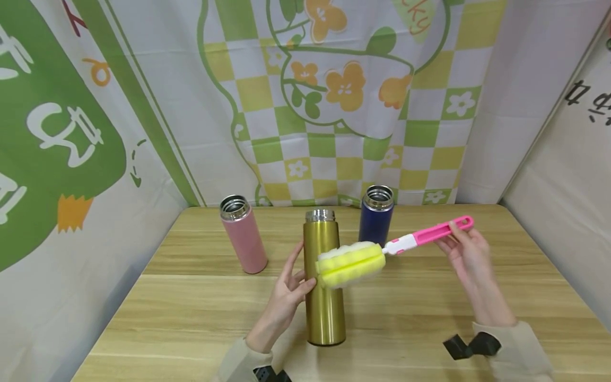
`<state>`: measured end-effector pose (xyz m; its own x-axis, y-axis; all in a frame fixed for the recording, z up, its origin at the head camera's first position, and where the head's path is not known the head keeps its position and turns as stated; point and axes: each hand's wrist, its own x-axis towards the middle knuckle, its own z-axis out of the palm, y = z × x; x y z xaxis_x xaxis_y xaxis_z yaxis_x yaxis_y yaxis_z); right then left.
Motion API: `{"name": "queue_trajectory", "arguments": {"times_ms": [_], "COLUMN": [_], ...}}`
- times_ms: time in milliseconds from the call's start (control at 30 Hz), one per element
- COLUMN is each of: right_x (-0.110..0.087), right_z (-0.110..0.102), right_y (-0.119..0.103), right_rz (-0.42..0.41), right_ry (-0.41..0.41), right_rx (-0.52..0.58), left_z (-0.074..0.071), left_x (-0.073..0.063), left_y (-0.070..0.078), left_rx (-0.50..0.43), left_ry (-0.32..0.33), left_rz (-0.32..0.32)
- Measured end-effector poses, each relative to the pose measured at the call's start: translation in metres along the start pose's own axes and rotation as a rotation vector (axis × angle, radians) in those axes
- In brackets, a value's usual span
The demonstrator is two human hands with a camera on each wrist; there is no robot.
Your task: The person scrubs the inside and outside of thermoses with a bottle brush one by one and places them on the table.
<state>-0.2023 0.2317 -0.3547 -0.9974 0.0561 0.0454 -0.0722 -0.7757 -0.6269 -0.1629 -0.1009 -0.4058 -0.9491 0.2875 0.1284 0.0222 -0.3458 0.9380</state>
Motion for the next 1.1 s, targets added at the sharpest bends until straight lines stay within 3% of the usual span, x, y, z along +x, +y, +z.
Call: {"name": "queue_trajectory", "arguments": {"times_ms": [233,733,967,1100], "right_x": [0.002,0.006,0.005,0.005], "right_z": [0.004,0.011,0.011,0.011], "right_y": [-0.001,-0.003,-0.002,-0.002], "right_rz": [-0.015,-0.068,-0.099,-0.107], "right_ry": [0.049,0.161,0.155,0.162], "right_rx": [0.094,0.241,0.236,0.236], "left_z": [-0.002,0.0,0.0,0.002], "left_x": [-0.001,-0.002,-0.002,0.0], "left_y": [-0.001,-0.002,-0.003,-0.005], "left_rx": [0.018,-0.048,-0.093,-0.079], "left_ry": [-0.071,-0.067,-0.09,-0.068], "left_rz": [-0.007,-0.044,-0.043,-0.057]}}
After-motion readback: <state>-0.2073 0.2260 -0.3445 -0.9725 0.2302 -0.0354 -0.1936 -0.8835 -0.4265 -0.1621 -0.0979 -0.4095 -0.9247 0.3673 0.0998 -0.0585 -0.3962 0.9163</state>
